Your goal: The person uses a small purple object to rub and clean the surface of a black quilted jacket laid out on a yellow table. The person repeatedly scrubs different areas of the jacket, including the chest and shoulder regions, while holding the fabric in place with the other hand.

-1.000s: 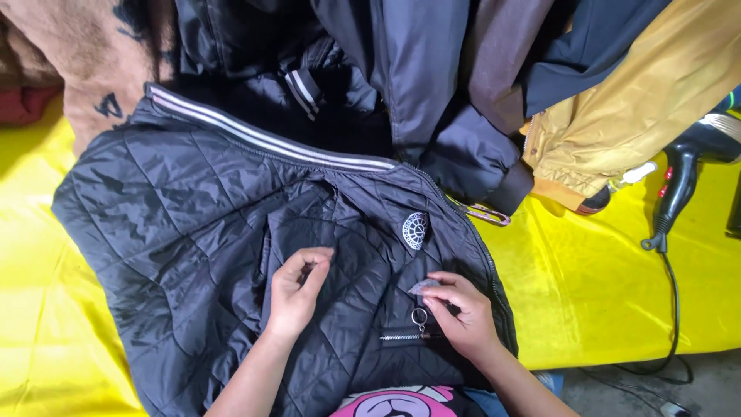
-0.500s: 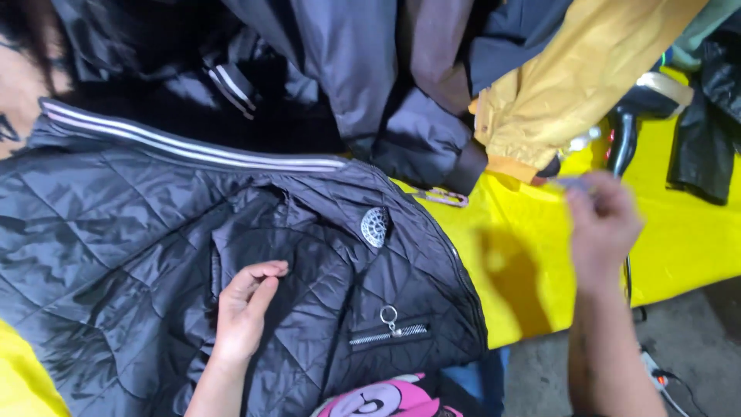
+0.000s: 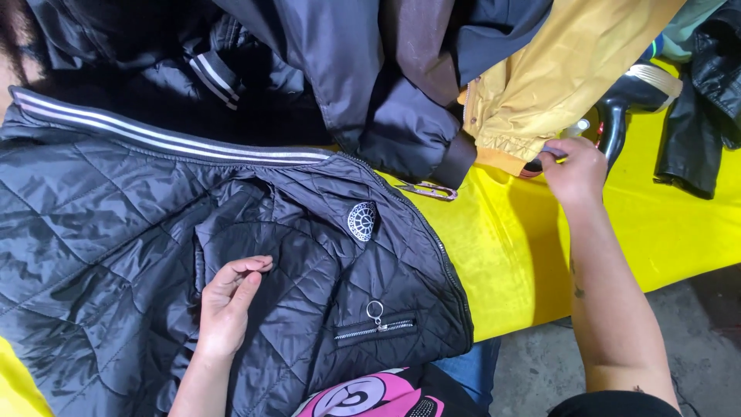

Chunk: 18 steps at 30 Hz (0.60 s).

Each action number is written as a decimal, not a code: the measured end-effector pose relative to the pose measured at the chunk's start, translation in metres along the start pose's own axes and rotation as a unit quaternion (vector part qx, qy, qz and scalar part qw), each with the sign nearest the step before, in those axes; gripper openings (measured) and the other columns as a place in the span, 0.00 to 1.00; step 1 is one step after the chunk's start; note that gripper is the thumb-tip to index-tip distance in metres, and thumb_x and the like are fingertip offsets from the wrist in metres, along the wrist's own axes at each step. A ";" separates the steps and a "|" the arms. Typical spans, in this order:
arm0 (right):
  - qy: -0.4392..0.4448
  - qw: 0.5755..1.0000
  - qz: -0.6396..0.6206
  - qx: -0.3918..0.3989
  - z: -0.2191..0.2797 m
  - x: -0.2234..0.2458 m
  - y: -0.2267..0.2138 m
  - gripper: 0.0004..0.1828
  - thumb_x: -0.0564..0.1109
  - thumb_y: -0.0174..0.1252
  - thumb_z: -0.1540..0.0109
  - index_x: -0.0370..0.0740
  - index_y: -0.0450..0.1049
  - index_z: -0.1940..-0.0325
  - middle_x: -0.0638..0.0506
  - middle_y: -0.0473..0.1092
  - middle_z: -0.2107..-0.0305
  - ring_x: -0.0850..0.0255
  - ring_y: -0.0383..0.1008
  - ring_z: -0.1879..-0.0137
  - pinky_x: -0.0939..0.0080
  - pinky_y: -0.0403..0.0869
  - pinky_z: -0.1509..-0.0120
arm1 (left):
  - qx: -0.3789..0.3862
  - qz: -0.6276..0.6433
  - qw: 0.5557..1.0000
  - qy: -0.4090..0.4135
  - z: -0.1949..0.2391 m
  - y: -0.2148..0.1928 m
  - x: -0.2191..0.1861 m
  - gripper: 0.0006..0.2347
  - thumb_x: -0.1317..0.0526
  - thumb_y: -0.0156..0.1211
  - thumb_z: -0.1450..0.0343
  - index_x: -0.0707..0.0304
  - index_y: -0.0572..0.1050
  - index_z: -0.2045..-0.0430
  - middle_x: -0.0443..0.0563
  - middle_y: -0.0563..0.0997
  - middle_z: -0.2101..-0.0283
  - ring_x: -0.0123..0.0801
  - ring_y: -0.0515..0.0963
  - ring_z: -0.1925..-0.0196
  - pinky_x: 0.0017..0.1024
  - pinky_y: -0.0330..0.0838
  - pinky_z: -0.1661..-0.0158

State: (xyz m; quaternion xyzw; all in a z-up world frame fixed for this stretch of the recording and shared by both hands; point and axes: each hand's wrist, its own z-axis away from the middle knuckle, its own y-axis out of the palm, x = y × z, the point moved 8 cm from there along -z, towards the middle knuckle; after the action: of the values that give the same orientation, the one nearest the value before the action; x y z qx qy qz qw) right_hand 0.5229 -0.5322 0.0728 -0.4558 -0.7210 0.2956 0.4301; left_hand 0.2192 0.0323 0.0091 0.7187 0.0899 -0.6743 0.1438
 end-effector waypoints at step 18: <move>0.132 0.963 0.130 0.196 -0.019 0.012 0.027 0.09 0.47 0.63 0.37 0.41 0.85 0.63 0.41 0.80 0.65 0.41 0.78 0.58 0.48 0.77 0.47 | 0.013 0.008 1.000 0.000 -0.001 0.001 -0.001 0.07 0.67 0.56 0.25 0.65 0.78 0.57 0.56 0.83 0.50 0.38 0.82 0.43 0.34 0.73 0.36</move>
State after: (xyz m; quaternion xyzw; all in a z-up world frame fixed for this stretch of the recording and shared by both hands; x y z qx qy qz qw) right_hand 0.5485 -0.5093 0.0635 -0.4870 -0.5206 0.4218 0.5602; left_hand 0.2201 0.0320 0.0104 0.7209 0.0752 -0.6747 0.1393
